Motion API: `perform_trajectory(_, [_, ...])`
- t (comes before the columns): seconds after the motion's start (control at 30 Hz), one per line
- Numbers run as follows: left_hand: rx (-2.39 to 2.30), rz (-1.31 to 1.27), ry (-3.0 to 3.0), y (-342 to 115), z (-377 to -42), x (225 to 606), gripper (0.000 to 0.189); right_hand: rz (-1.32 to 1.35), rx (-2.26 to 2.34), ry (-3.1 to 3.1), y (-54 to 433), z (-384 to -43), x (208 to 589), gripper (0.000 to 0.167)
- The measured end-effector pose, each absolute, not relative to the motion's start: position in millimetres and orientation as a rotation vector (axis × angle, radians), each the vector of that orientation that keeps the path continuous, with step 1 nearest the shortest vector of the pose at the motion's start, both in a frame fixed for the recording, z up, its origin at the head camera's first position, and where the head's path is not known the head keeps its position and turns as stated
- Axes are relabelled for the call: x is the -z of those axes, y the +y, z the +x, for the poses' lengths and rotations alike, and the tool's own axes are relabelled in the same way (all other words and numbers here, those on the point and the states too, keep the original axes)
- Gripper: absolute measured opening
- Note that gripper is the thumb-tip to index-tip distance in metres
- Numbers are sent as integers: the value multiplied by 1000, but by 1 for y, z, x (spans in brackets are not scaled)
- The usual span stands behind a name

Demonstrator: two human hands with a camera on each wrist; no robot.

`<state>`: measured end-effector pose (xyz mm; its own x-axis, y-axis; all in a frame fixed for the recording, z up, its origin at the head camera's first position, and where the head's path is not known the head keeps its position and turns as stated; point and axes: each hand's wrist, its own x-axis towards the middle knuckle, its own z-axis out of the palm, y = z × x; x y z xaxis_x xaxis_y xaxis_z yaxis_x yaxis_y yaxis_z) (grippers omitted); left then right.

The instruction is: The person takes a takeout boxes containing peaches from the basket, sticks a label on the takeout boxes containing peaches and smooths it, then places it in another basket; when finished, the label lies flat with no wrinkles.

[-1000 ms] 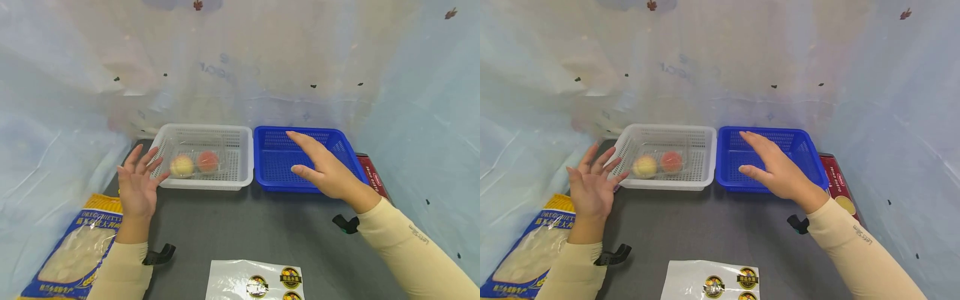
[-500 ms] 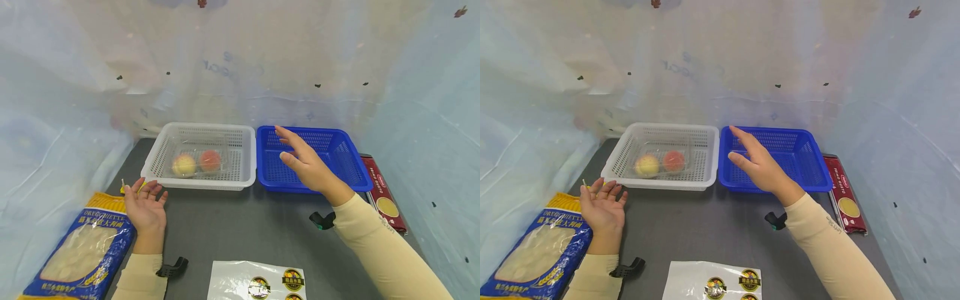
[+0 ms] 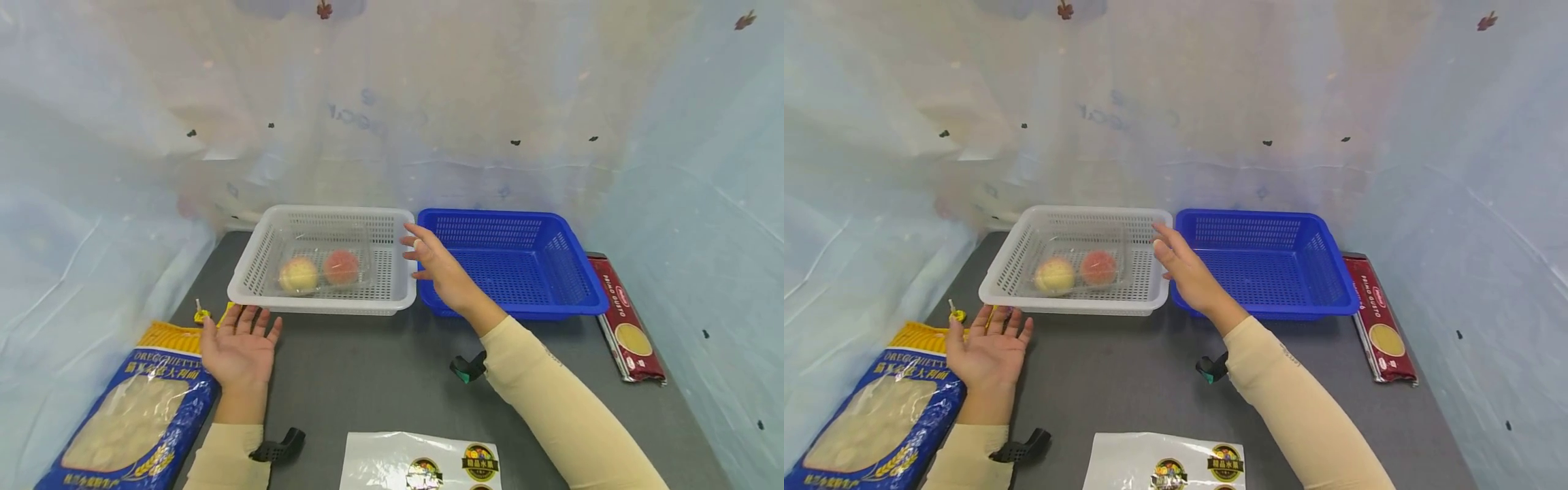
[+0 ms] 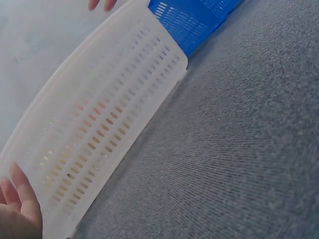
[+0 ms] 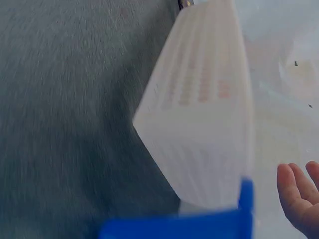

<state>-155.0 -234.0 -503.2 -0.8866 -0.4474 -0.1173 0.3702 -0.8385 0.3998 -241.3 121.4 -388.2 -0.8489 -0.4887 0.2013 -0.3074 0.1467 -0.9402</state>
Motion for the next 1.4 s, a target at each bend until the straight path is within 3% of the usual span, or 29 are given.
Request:
perform_trajectory(0.2, [2771, 162, -498, -230, -155, 506, 58, -681, 1927, 2122, 91, -248, 402, 113])
perform_trajectory(0.4, [2807, 113, -473, -227, -157, 506, 56, -533, 2079, 1961, 68, -259, 418, 87])
perform_trajectory(0.53, [2797, 123, -533, -225, -158, 504, 42, -433, 2150, 1924, 58, -263, 424, 79])
perform_trajectory(0.77, [2787, 163, -551, -223, -158, 499, 41, -293, 2197, 1938, 41, -273, 429, 84])
perform_trajectory(0.93, [2758, 230, -565, -223, -162, 499, 21, -206, 2185, 1921, 27, -284, 433, 89])
perform_trajectory(1.17, [2709, 272, -684, -221, -167, 500, 46, -71, 2148, 1931, 18, -291, 433, 95])
perform_trajectory(1.4, [2678, 288, -670, -220, -173, 501, 39, 51, 2028, 1920, 15, -295, 435, 114])
